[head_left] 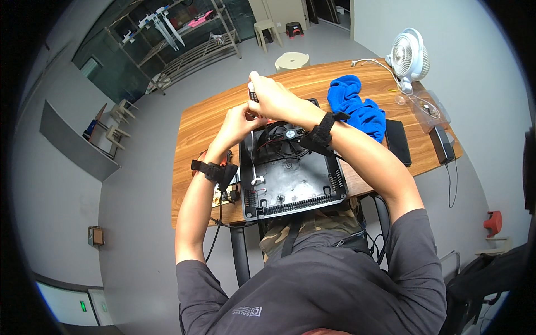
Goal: The person disassembles a portable electric stove on a wooden table. They use a screwdriver to remove screws, detach the heating element and fan, and wipe the interior with a blue cloth.
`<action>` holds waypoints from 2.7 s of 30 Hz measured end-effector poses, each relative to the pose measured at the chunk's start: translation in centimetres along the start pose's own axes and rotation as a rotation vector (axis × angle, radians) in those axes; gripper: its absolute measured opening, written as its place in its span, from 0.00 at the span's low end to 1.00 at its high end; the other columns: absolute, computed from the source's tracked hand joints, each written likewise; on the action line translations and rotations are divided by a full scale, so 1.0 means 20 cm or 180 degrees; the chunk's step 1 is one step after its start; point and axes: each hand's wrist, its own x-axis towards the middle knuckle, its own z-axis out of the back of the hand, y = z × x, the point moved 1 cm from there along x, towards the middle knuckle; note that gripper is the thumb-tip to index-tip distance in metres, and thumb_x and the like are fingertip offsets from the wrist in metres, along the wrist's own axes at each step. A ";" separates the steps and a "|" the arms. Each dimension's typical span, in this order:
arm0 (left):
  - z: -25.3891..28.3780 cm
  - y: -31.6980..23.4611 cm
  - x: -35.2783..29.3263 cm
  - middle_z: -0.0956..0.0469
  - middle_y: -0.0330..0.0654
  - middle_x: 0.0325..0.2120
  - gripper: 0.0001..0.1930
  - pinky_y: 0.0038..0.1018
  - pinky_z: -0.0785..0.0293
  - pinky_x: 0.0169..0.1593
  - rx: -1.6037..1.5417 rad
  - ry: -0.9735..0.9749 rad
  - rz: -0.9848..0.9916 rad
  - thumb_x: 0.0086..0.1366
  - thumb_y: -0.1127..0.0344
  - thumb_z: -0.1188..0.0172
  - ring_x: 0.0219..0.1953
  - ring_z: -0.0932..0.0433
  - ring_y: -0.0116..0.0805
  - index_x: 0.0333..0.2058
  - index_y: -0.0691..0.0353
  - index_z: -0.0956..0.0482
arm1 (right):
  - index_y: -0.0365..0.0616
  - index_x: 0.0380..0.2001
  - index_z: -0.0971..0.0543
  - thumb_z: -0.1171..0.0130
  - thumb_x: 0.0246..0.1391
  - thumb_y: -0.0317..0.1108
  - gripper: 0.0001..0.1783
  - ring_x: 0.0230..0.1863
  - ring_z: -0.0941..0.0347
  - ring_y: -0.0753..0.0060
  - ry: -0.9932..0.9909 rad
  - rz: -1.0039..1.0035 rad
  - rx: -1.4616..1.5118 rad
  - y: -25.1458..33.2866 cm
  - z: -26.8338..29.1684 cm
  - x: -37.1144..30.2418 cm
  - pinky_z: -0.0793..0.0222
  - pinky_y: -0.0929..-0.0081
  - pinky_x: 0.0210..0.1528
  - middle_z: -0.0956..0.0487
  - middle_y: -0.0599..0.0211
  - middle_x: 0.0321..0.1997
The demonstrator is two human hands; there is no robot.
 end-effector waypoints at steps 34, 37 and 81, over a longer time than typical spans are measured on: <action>0.14 0.35 0.11 0.15 0.50 0.31 0.08 0.40 0.21 0.43 0.1664 0.0434 -0.0142 0.60 0.65 0.35 0.37 0.15 0.49 0.35 0.60 0.13 | 0.32 0.49 0.32 0.38 0.54 0.38 0.26 0.37 0.19 0.35 -0.0011 -0.0506 -0.0162 -0.21 0.21 -0.11 0.24 0.50 0.42 0.19 0.38 0.31; 0.28 0.54 0.01 0.14 0.49 0.32 0.06 0.40 0.20 0.44 0.1865 0.0590 0.0495 0.58 0.66 0.33 0.38 0.15 0.49 0.33 0.59 0.12 | 0.32 0.49 0.33 0.38 0.55 0.39 0.25 0.36 0.18 0.36 0.0061 -0.0654 -0.0166 -0.23 0.26 -0.13 0.23 0.51 0.41 0.19 0.38 0.31; -0.19 0.13 -0.05 0.20 0.46 0.43 0.20 0.40 0.23 0.52 0.1874 0.0878 -0.0741 0.56 0.59 0.27 0.50 0.20 0.49 0.45 0.61 0.16 | 0.31 0.50 0.30 0.33 0.55 0.49 0.32 0.46 0.22 0.34 0.1360 -0.1663 -0.1322 -0.87 0.15 -0.74 0.24 0.49 0.47 0.20 0.34 0.42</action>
